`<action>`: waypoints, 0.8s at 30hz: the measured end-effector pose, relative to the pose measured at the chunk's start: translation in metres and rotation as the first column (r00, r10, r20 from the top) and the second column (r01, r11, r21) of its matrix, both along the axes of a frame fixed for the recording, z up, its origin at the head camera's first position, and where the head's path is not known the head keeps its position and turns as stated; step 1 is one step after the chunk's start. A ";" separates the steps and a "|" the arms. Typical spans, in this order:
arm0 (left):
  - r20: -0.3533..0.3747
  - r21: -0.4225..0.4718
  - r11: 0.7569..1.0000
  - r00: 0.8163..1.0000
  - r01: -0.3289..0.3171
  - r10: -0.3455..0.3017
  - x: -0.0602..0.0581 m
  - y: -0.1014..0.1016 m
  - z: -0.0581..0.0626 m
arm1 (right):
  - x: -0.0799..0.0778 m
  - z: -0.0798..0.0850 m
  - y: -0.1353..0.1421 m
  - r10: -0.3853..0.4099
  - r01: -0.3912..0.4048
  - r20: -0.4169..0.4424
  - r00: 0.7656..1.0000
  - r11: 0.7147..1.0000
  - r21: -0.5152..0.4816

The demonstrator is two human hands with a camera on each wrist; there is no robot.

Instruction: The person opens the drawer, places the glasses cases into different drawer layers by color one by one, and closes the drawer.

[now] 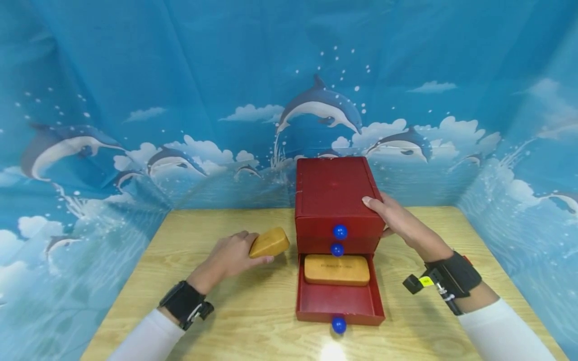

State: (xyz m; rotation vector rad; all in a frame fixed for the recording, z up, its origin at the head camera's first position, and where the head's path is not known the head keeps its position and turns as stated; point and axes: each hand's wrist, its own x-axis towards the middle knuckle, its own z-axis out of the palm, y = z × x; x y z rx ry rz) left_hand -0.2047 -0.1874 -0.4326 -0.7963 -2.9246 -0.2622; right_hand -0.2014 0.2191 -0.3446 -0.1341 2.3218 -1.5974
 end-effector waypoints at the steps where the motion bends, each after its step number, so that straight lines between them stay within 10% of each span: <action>1: -0.002 0.002 1.000 1.000 0.008 -0.008 0.002 0.002 0.002 | 0.000 0.000 0.000 -0.001 0.001 -0.002 1.000 1.000 -0.002; 24: 0.123 0.027 0.977 0.969 0.213 -0.215 0.043 0.038 0.033 | 0.001 -0.001 -0.001 -0.017 0.017 0.002 1.000 1.000 -0.013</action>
